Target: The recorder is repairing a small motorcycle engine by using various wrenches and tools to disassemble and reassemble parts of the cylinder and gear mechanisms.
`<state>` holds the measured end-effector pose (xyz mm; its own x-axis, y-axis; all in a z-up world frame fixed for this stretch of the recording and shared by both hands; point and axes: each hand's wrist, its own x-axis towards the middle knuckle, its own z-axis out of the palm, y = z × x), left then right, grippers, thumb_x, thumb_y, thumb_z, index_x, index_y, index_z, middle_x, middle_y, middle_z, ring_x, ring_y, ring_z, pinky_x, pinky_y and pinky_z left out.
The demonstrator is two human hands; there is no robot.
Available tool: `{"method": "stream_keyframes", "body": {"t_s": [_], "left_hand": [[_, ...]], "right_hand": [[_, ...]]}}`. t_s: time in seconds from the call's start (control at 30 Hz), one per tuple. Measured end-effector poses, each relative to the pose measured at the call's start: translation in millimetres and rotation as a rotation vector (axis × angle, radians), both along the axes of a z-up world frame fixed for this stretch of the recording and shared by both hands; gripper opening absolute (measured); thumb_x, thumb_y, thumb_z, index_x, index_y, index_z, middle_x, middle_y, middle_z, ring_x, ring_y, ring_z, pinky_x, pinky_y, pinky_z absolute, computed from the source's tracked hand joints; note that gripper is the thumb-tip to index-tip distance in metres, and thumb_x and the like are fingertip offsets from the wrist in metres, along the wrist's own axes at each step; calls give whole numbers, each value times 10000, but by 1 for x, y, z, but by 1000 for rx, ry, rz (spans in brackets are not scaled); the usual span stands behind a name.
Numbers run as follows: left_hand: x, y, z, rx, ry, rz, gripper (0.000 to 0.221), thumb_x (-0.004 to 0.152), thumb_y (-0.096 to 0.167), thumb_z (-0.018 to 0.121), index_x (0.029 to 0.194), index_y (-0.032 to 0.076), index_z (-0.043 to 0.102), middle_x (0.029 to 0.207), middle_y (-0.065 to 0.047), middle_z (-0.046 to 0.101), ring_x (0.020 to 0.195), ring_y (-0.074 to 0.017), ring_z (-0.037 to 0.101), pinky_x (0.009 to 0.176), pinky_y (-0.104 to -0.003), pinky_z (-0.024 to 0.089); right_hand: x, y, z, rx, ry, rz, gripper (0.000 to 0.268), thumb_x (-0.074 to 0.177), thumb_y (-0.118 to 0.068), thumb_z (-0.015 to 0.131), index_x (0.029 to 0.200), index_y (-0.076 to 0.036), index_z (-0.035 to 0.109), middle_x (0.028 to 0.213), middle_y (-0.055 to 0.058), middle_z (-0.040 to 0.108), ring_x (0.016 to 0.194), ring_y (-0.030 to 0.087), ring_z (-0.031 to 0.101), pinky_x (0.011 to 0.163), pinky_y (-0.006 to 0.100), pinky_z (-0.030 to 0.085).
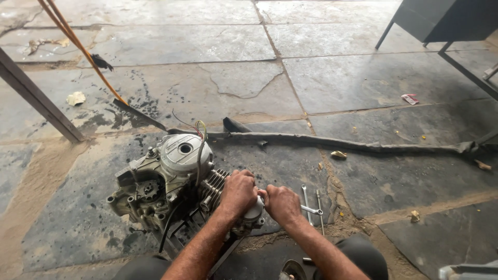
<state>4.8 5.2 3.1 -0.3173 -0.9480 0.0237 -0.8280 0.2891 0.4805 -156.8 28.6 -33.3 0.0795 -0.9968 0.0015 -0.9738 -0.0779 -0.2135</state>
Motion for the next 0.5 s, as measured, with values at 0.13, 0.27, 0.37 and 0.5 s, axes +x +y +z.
{"method": "stream_keyframes", "body": {"t_s": [0.13,0.27,0.37,0.5], "left_hand": [[1,0,-2,-25,-15,-38,161,923,175,717,976,50,802,1199,-66,711,1085,-218,591,1001,-417,459],[5,5,0,-117,84,-36,161,890,171,746,965,41,806,1205,-98,720,1112,-260,621,1018,-436,468],[16,14,8,-183,284,-24,189,848,155,768,986,29,801,1208,-151,718,1127,-319,648,1000,-431,503],[41,31,35,-288,405,-1,249,836,165,785,1043,28,790,1185,-171,732,1081,-333,695,944,-411,552]], "right_hand": [[-7,-2,-16,-32,-60,25,506,1065,-508,509,763,-122,631,517,12,569,421,156,549,400,346,518],[-9,2,5,-110,-171,68,496,1005,-523,577,800,-87,694,613,120,675,526,265,661,512,434,553],[-21,-4,10,-88,-292,97,416,958,-469,649,868,-77,754,779,167,737,707,354,700,634,497,557],[-41,-26,-10,118,-554,118,324,940,-374,690,976,-60,760,831,133,758,710,261,701,660,433,553]]}}
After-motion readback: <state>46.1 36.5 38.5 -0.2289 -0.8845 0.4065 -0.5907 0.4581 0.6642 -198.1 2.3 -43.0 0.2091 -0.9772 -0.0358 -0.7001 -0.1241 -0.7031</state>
